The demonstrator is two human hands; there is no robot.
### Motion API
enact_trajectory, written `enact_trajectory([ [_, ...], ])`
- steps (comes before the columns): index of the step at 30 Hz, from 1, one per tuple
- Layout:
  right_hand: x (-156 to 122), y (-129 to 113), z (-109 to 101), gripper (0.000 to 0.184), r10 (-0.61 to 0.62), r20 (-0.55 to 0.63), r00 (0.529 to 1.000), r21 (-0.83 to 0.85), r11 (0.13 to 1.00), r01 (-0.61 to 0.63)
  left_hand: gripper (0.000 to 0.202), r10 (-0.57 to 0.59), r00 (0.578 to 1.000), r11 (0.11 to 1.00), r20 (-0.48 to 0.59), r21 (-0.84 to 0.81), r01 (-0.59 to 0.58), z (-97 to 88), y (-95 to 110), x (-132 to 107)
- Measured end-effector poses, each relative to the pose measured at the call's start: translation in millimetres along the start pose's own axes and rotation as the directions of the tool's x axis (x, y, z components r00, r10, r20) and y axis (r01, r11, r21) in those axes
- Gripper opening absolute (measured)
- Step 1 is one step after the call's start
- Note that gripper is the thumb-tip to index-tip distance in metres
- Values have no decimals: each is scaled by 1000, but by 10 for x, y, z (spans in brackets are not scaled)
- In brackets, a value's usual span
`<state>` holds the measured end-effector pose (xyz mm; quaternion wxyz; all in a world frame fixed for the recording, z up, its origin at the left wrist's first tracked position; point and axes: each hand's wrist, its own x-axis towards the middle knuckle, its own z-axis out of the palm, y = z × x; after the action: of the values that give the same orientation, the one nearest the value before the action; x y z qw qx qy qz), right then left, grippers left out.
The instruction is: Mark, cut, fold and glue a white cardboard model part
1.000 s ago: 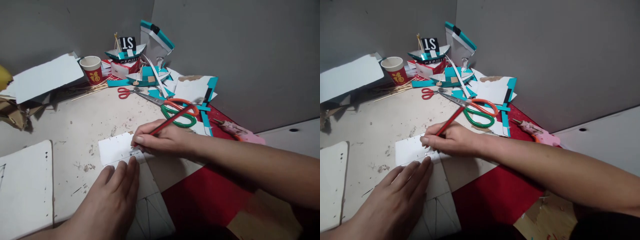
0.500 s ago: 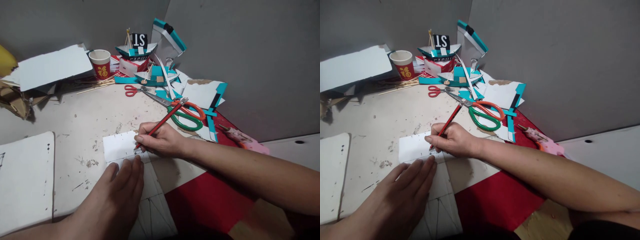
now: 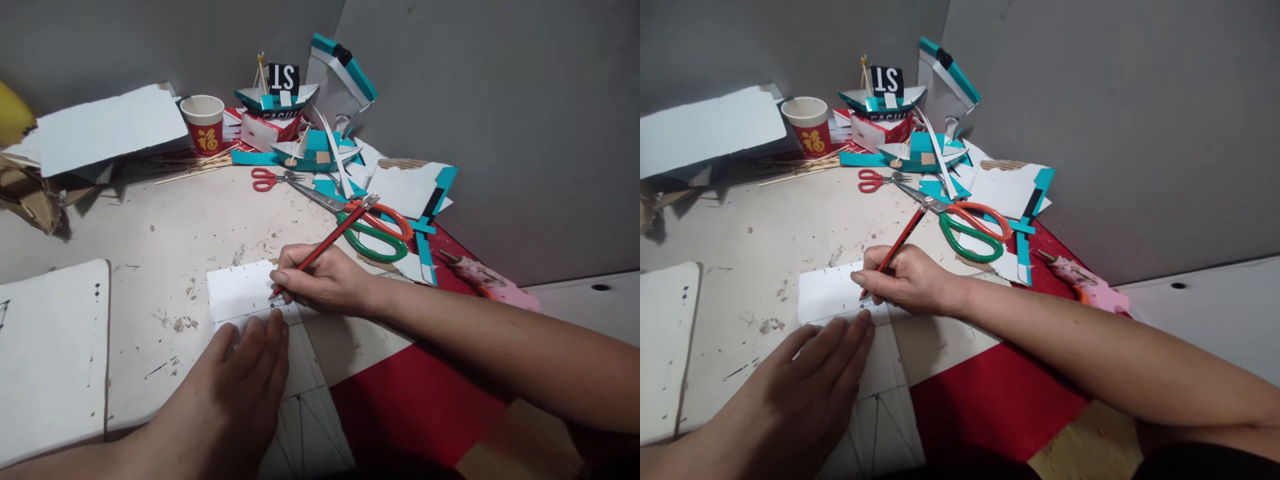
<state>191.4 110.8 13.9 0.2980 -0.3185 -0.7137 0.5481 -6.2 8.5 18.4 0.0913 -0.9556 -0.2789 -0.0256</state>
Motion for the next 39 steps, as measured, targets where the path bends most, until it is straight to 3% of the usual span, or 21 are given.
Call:
enact_trajectory([
  [5, -6, -1, 3, 30, 36, -6, 999, 11, 999, -36, 49, 12, 1000, 1000, -19, -1, -12, 2, -7, 1],
  [19, -10, -3, -2, 23, -18, -39, 999, -97, 995, 14, 50, 10, 1000, 1000, -25, 9, -9, 23, 1, -31],
  [25, -33, 3, 3, 30, 106, -7, 994, 88, 991, -105, 50, 8, 999, 1000, -40, 14, -8, 37, 6, -33],
  [32, -25, -1, 2, 25, 23, -29, 999, -31, 999, -24, 49, -6, 999, 1000, -34, 24, 7, 5, 8, -1],
  [39, -28, 4, 4, 28, 71, -15, 997, 37, 997, -71, 49, 13, 999, 1000, -42, 5, -13, 6, 4, -11],
])
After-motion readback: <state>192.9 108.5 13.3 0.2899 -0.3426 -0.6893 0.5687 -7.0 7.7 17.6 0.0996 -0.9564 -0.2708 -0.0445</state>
